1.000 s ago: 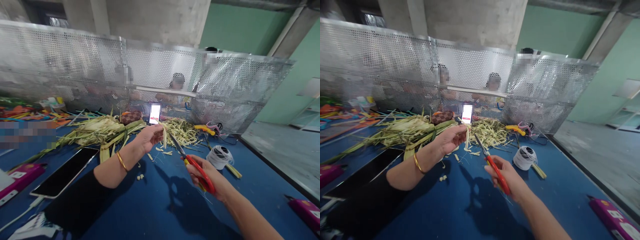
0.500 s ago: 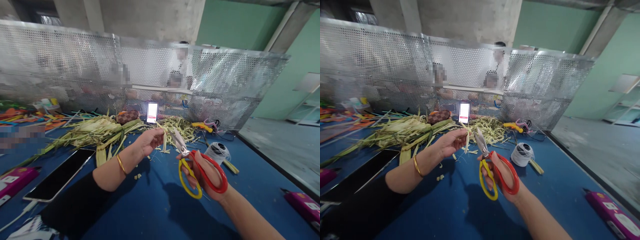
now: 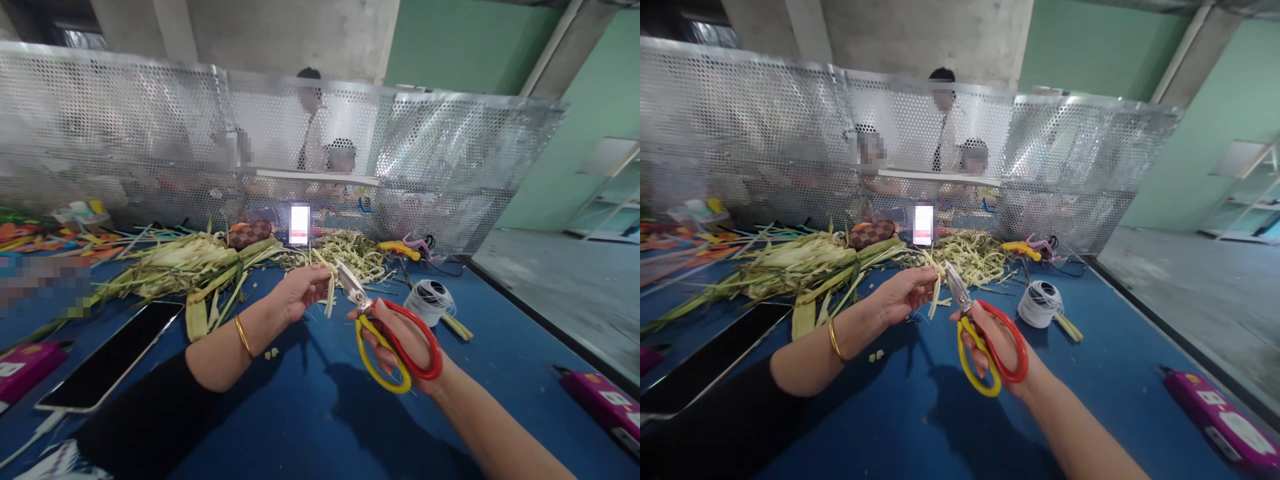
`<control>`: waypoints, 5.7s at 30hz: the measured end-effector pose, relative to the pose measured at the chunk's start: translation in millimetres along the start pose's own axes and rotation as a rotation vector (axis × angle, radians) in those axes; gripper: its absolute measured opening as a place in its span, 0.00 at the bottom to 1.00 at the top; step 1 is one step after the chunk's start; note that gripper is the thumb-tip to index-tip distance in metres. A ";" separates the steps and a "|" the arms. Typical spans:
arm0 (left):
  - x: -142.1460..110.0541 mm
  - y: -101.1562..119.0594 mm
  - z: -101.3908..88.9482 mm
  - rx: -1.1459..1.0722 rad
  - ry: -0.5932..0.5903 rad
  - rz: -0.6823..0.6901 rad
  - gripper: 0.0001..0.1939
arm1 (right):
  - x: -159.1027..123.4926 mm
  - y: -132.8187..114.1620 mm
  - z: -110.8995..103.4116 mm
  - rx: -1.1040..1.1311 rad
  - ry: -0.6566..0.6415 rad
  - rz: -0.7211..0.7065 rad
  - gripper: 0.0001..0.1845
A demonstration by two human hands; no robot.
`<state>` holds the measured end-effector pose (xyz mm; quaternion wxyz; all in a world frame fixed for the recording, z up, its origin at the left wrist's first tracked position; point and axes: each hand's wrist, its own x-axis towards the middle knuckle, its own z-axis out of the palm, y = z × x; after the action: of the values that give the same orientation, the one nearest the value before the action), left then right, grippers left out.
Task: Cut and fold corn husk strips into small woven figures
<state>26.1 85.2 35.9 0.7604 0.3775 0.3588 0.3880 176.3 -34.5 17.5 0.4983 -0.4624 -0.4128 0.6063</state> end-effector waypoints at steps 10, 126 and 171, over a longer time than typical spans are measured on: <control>4.7 0.1 -6.7 0.140 0.045 0.055 0.07 | 2.8 -6.1 -13.7 -0.301 0.151 -0.206 0.33; -0.1 -9.2 6.5 -0.022 0.079 0.365 0.11 | 4.1 -5.4 -29.8 -1.189 0.313 -0.400 0.26; -7.8 13.6 0.1 0.043 -0.033 0.157 0.06 | 9.1 -9.5 -31.2 -0.738 0.343 -0.397 0.34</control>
<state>18.4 84.1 49.6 0.7251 0.4272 0.3237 0.4323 208.1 -22.7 18.0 0.4677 -0.6147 -0.5936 0.2259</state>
